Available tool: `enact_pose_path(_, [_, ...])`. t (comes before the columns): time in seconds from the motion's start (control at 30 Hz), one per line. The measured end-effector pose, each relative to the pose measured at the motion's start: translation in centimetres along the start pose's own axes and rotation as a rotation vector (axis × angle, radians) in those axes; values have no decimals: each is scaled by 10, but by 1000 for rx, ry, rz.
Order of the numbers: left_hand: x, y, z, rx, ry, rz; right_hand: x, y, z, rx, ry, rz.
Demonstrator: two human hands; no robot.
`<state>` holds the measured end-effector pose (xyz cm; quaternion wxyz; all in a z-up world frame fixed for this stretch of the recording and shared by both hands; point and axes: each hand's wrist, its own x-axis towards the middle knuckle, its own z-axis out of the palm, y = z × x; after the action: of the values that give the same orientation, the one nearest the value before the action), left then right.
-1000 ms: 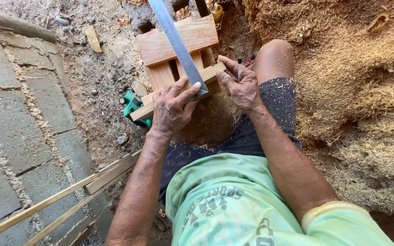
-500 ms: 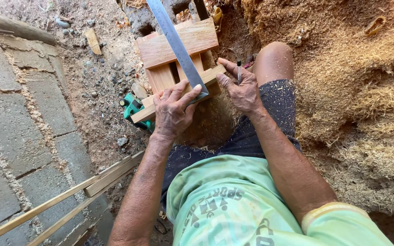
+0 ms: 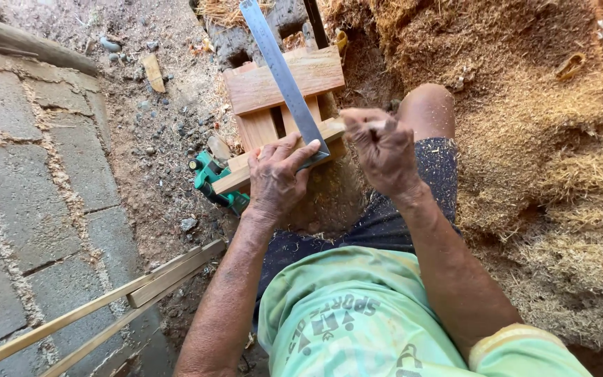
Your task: The person sits on the ground and uses a try square and a marker to draw lines on a small piece of wood resting on their lap. They repeatedly reposition the square and mark the wood to create precise guidelines.
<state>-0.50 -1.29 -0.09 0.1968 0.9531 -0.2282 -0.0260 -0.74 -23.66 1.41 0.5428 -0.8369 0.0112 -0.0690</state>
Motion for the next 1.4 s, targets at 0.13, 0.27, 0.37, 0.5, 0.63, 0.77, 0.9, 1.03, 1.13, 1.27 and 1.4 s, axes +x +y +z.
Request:
enact_pose_path(0.13, [1, 3, -2, -8, -10, -24, -6, -15, 5, -76, 0, -209])
enact_pose_path(0.27, [1, 2, -1, -12, -12, -35, -6, -29, 8, -64, -42, -242])
enact_pose_path(0.37, [1, 2, 0, -19, -10, -34, -8, -29, 8, -49, -77, -212])
enact_pose_path(0.5, [1, 0, 2, -33, -12, -32, -14, -19, -9, -122, -188, -177])
enact_pose_path(0.63, [1, -3, 4, -59, -5, -19, -19, -35, -32, -202, -314, 3])
enact_pose_path(0.77, [-5, -5, 2, -79, 58, 37, -28, -34, -41, -216, -287, 198])
enact_pose_path(0.9, [-14, -14, 9, -162, 219, 114, -34, -18, -39, -119, -162, 120])
enact_pose_path(1.03, [-22, -26, 30, -183, 363, 125, -33, -14, -36, -49, -126, 112])
enact_pose_path(1.13, [-30, -33, 26, -224, 533, 108, -33, -3, -27, 6, -120, 201])
enact_pose_path(1.27, [-58, -23, -17, -489, 756, -170, -37, -5, 0, -149, -96, -7])
enact_pose_path(1.4, [-101, -11, -54, -813, 1076, -428, -47, -27, 51, -451, -304, -288])
